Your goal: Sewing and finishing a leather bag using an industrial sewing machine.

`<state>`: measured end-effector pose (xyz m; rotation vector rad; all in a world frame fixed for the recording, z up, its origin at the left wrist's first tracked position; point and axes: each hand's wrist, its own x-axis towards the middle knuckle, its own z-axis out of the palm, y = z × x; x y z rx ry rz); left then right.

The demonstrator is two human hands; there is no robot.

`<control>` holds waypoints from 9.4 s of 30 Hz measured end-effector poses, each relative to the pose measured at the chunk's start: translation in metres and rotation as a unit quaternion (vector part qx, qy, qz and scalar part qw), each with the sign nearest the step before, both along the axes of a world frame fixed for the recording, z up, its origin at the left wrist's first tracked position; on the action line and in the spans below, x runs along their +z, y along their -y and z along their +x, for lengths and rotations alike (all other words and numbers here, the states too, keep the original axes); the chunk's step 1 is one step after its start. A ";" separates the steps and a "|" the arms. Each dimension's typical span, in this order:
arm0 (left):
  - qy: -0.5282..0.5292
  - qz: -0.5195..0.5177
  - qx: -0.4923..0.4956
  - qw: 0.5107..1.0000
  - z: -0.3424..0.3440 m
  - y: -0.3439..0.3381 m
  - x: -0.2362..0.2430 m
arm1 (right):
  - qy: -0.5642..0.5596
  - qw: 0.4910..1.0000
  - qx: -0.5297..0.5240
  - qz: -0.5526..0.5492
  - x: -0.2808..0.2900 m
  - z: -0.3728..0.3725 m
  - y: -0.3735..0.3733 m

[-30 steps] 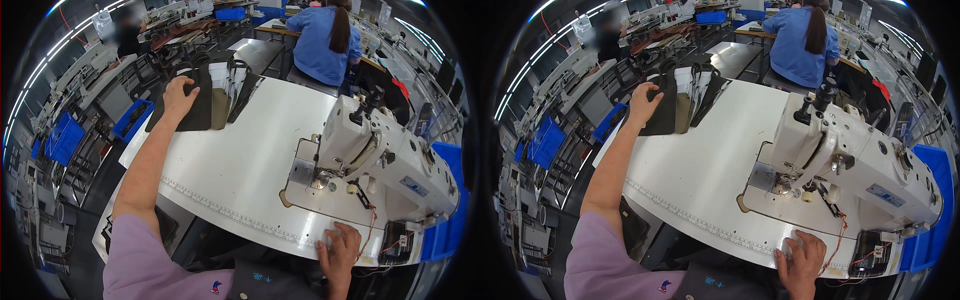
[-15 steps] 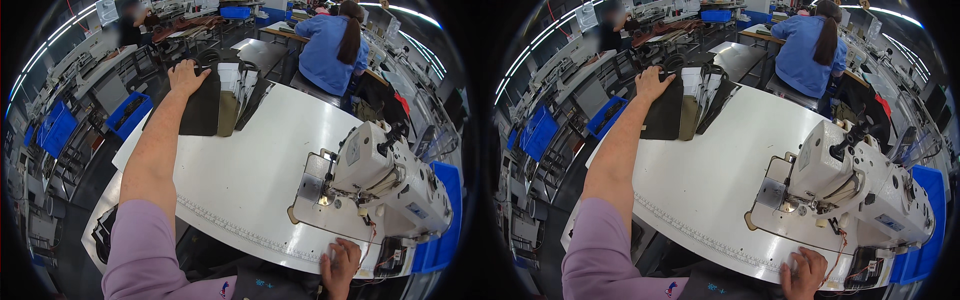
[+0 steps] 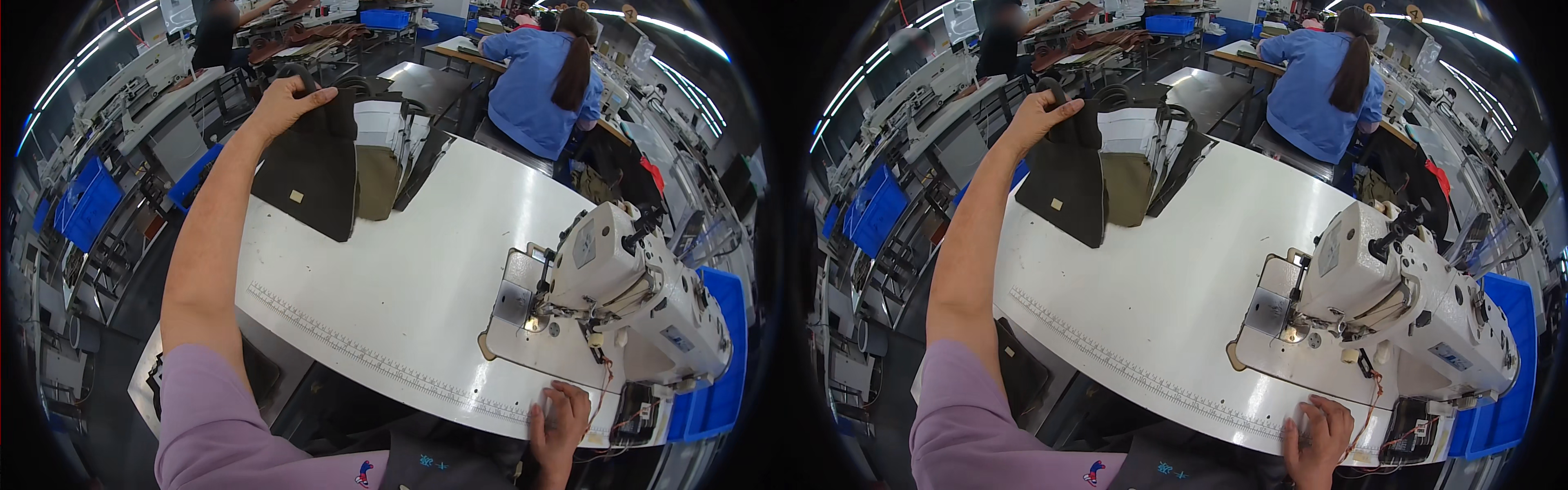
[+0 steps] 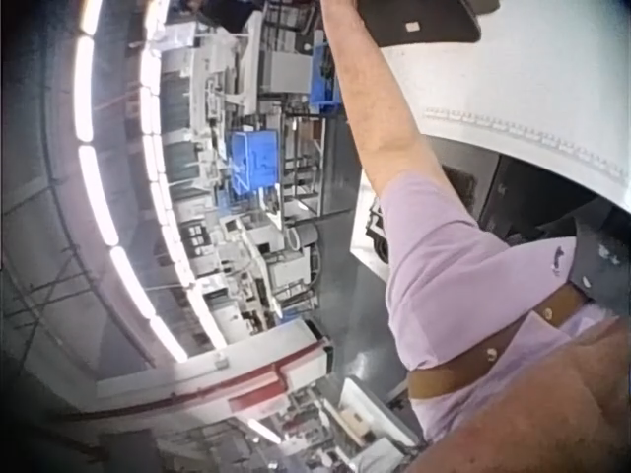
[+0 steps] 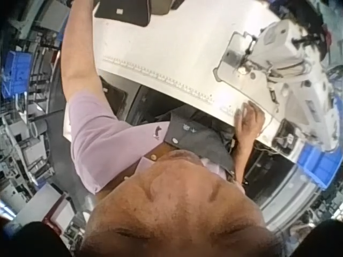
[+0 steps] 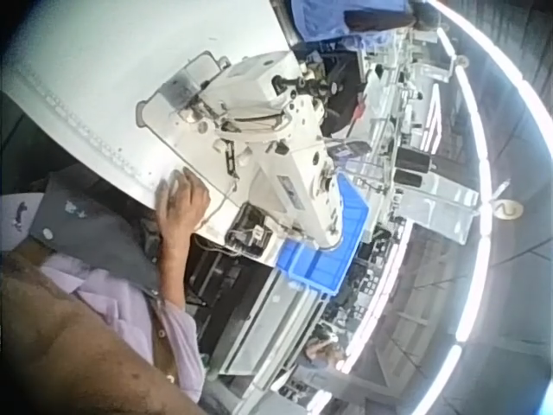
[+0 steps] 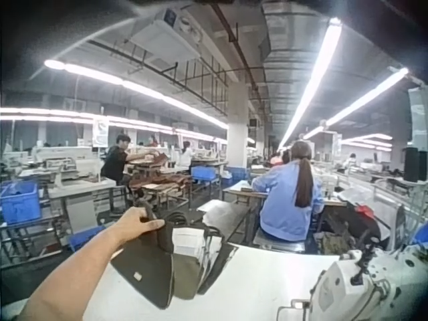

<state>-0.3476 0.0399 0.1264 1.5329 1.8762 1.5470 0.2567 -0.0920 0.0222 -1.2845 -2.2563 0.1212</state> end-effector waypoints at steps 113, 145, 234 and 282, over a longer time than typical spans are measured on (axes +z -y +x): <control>-0.316 -0.117 -0.243 0.910 0.368 0.072 -0.107 | 0.031 0.973 0.201 0.111 -0.008 -0.009 -0.103; -0.385 0.004 -0.272 0.882 0.345 0.049 -0.120 | -0.005 0.991 0.124 0.046 -0.010 -0.003 -0.113; -0.298 0.007 -0.297 0.907 0.370 0.061 -0.094 | 0.014 0.998 0.068 0.001 -0.005 0.007 -0.125; -0.494 0.016 -0.273 0.825 0.376 0.076 -0.096 | 0.088 0.962 0.127 0.227 -0.009 -0.015 -0.112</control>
